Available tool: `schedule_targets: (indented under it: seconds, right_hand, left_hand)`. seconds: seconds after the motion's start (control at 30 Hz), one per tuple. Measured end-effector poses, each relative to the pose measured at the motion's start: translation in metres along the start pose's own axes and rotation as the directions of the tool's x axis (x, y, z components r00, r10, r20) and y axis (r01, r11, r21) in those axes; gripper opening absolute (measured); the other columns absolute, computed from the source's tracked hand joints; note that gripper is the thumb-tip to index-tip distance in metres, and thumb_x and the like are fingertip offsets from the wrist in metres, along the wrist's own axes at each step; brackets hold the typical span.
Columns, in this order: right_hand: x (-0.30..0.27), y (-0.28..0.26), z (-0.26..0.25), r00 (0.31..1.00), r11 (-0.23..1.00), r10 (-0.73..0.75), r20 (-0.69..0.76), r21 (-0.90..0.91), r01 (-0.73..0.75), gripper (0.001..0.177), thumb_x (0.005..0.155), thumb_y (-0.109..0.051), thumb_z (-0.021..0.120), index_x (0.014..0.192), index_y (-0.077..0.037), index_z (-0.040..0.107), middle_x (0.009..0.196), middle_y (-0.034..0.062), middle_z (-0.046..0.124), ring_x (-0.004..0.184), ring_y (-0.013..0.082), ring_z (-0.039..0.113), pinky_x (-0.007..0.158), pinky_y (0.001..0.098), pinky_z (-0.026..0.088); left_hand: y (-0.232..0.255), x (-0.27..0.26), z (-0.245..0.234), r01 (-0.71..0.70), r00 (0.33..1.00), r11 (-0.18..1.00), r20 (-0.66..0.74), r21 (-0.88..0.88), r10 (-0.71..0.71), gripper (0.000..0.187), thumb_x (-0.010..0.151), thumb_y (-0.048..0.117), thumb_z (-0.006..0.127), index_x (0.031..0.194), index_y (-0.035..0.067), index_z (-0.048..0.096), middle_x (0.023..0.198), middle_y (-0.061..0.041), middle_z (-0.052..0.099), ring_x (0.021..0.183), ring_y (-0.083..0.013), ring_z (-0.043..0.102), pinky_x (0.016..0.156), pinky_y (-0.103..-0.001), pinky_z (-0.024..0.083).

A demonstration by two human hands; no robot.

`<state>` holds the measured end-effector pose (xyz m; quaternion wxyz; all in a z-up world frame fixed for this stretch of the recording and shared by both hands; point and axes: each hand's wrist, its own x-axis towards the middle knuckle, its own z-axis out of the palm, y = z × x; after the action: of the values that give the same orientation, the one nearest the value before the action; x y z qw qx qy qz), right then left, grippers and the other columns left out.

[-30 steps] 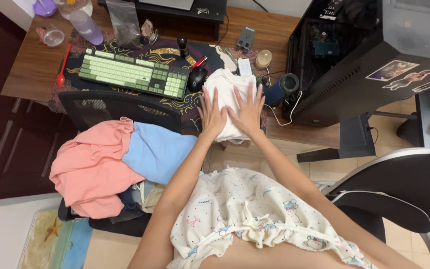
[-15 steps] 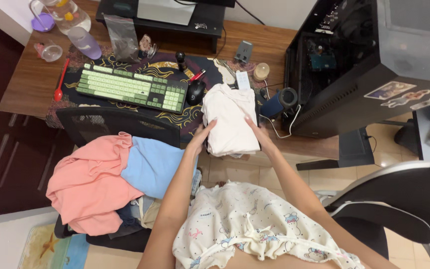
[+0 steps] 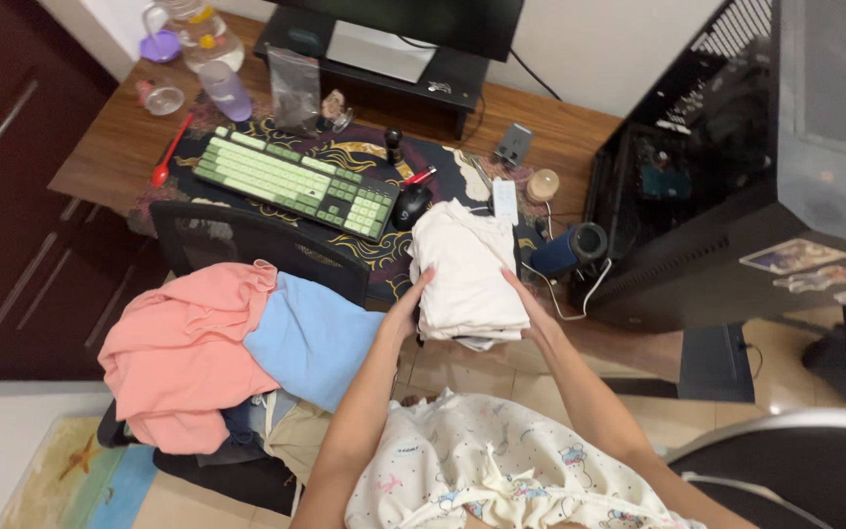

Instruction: The person folds a black shirt, a grey tank top, a brown garment, and several white items of clothing by hand and places the folded items on a shelf inside a wooden closet.

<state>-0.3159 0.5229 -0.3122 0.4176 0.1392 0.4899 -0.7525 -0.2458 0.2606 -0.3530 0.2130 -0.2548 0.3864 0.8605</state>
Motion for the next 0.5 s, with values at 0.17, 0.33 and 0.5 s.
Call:
schedule_targets:
  seconds: [0.17, 0.33, 0.5]
  right_hand:
    - [-0.023, -0.01, 0.015, 0.999, 0.996, 0.046, -0.025, -0.069, -0.047, 0.09, 0.085, -0.06, 0.067, 0.149, 0.001, 0.048, 0.149, 0.0158, 0.058, 0.131, 0.0275, 0.06, 0.109, 0.0397, 0.047]
    - [-0.058, -0.036, 0.059, 0.997, 0.979, 0.061, 0.056, -0.198, -0.049, 0.094, 0.083, -0.059, 0.069, 0.149, 0.003, 0.045, 0.151, 0.0197, 0.055, 0.132, 0.0288, 0.059, 0.11, 0.0405, 0.047]
    - [-0.094, -0.048, 0.123, 0.988, 0.918, 0.133, 0.079, -0.386, -0.093, 0.093, 0.084, -0.06, 0.066, 0.151, 0.002, 0.043, 0.153, 0.0194, 0.052, 0.134, 0.0288, 0.057, 0.11, 0.0396, 0.046]
  left_hand:
    - [-0.008, -0.042, 0.024, -0.043, 0.995, 0.999, -0.087, -0.022, 0.041, 0.125, 0.066, 0.073, 0.075, 0.158, 0.001, 0.03, 0.16, -0.016, 0.043, 0.144, -0.0296, 0.046, 0.115, -0.046, 0.04]
    - [-0.006, -0.105, 0.042, -0.133, 0.981, 0.99, -0.152, -0.043, 0.125, 0.126, 0.066, 0.076, 0.072, 0.158, 0.002, 0.028, 0.16, -0.015, 0.042, 0.143, -0.0279, 0.046, 0.114, -0.046, 0.04]
    - [-0.015, -0.189, 0.048, -0.335, 0.909, 0.935, -0.303, -0.118, 0.287, 0.125, 0.067, 0.073, 0.074, 0.158, 0.0, 0.028, 0.16, -0.018, 0.042, 0.143, -0.0307, 0.047, 0.115, -0.046, 0.041]
